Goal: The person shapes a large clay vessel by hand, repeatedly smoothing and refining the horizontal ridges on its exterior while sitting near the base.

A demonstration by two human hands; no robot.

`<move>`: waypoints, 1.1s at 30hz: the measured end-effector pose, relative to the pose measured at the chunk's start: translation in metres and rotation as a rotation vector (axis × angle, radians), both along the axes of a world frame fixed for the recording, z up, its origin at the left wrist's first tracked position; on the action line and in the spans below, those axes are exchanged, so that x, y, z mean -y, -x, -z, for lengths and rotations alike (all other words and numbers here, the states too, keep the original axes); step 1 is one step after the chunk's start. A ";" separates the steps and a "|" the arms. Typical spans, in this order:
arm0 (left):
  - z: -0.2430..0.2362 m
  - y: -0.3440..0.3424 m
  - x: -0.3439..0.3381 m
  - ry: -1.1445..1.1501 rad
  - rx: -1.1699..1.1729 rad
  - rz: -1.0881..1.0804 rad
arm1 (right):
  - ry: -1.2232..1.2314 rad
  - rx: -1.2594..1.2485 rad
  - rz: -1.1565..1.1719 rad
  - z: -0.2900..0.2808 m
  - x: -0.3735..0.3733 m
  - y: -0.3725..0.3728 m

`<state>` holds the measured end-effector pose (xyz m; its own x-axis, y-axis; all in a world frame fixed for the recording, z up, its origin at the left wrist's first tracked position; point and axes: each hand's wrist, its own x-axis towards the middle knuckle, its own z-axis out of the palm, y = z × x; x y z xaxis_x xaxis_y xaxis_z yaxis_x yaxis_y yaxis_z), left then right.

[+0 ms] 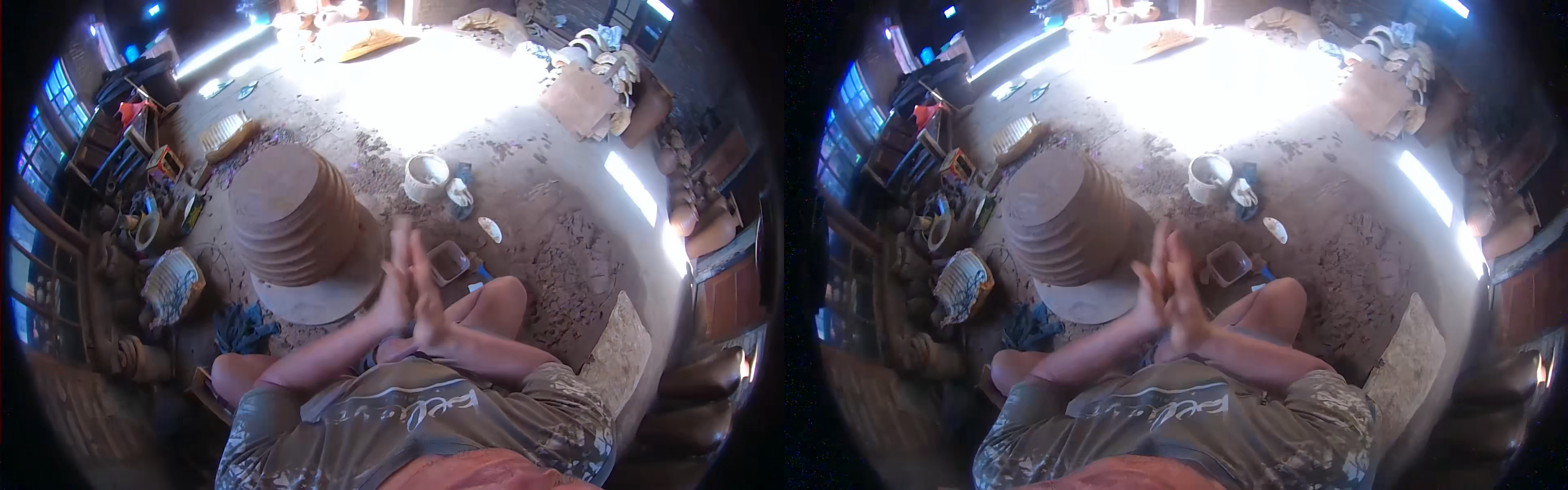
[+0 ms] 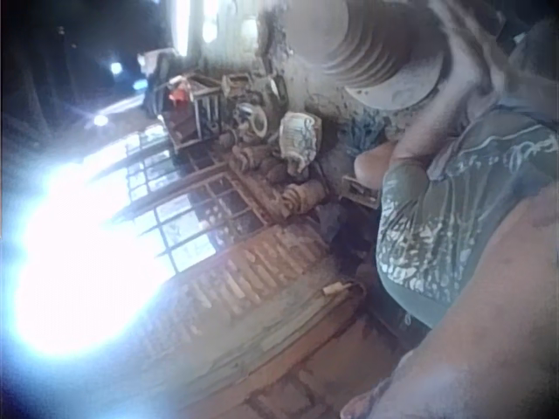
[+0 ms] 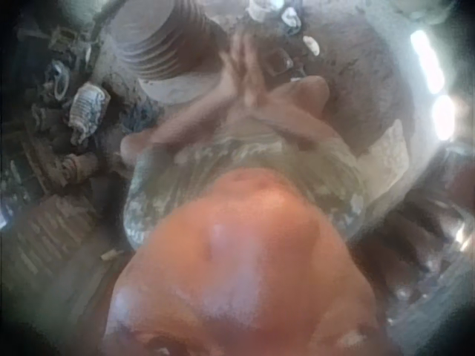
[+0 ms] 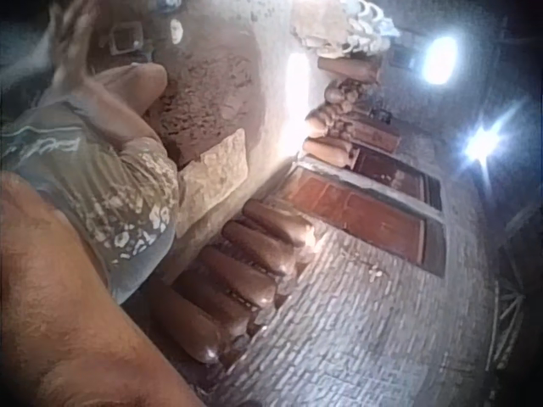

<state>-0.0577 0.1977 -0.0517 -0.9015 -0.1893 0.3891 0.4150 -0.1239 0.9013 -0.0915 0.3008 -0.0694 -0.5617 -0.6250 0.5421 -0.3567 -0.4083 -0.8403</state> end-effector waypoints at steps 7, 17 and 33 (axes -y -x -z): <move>-0.008 0.001 0.004 -0.249 0.083 -0.033 | -0.078 0.012 0.090 -0.028 0.012 0.005; -0.038 0.010 0.020 -0.664 0.119 0.077 | 0.000 -0.297 0.389 -0.045 0.008 0.048; -0.010 -0.021 0.013 -0.126 0.181 0.029 | -0.079 0.094 0.046 -0.027 0.029 0.028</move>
<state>-0.0371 0.1846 -0.0417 -0.9602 -0.1993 0.1958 0.2429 -0.2493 0.9375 -0.1199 0.2715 -0.0429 -0.6369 -0.6360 0.4357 -0.2914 -0.3246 -0.8998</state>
